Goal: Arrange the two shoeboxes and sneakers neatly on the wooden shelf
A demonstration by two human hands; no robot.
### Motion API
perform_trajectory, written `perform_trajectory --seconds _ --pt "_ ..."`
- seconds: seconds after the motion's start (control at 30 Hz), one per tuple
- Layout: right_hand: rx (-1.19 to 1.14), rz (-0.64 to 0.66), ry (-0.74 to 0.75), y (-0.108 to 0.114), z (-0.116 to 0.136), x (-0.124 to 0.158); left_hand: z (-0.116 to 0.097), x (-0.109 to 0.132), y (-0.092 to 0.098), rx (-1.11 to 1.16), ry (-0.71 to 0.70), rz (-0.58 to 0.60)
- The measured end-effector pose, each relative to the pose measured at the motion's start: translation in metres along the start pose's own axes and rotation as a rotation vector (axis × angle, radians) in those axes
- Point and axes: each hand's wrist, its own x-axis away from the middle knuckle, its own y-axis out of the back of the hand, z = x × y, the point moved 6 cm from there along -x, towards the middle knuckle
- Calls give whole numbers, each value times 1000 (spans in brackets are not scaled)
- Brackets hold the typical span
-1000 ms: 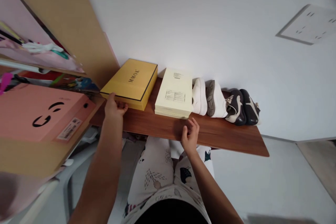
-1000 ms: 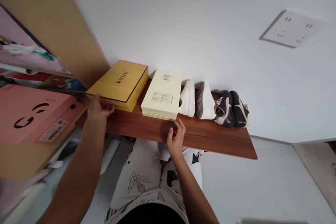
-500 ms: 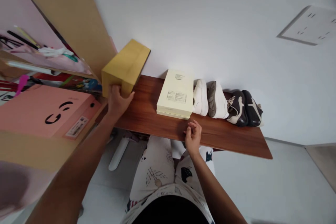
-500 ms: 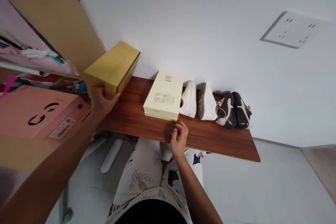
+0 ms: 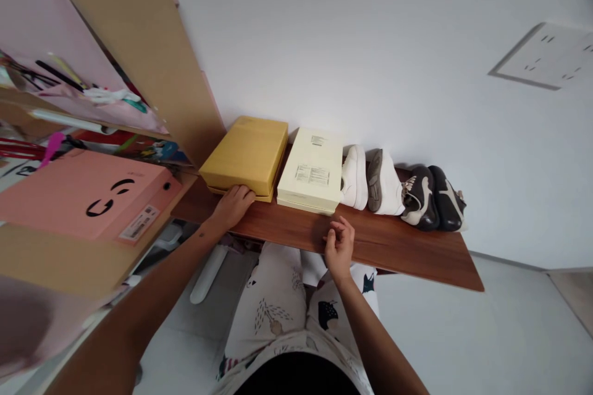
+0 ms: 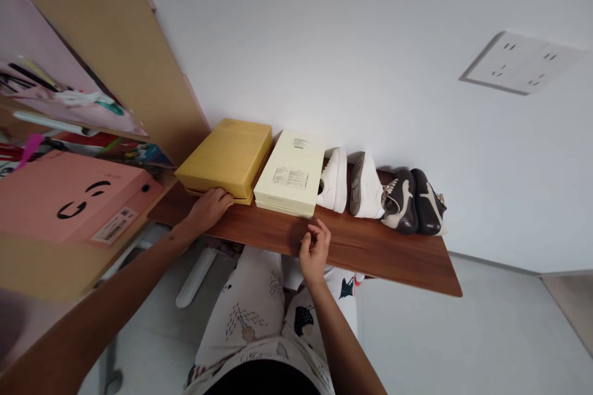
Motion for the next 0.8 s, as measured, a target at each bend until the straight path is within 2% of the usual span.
perform_trajectory --seconds 0.23,0.4,0.47,0.6,0.67,0.8 --pt "16 9 11 0 -1 -1 14 -4 -4 -102 25 68" --pt "36 13 16 0 -1 -1 8 3 0 -75 68 9" --pt "40 15 16 0 -2 -1 2 12 2 9 151 -85" --pt "48 17 27 -2 -3 -1 -9 42 5 232 378 -419" --pt "44 21 34 -3 -3 -2 -14 57 3 296 472 -548" --pt "-1 40 -13 -5 -8 -1 -19 79 -2 306 591 -635"
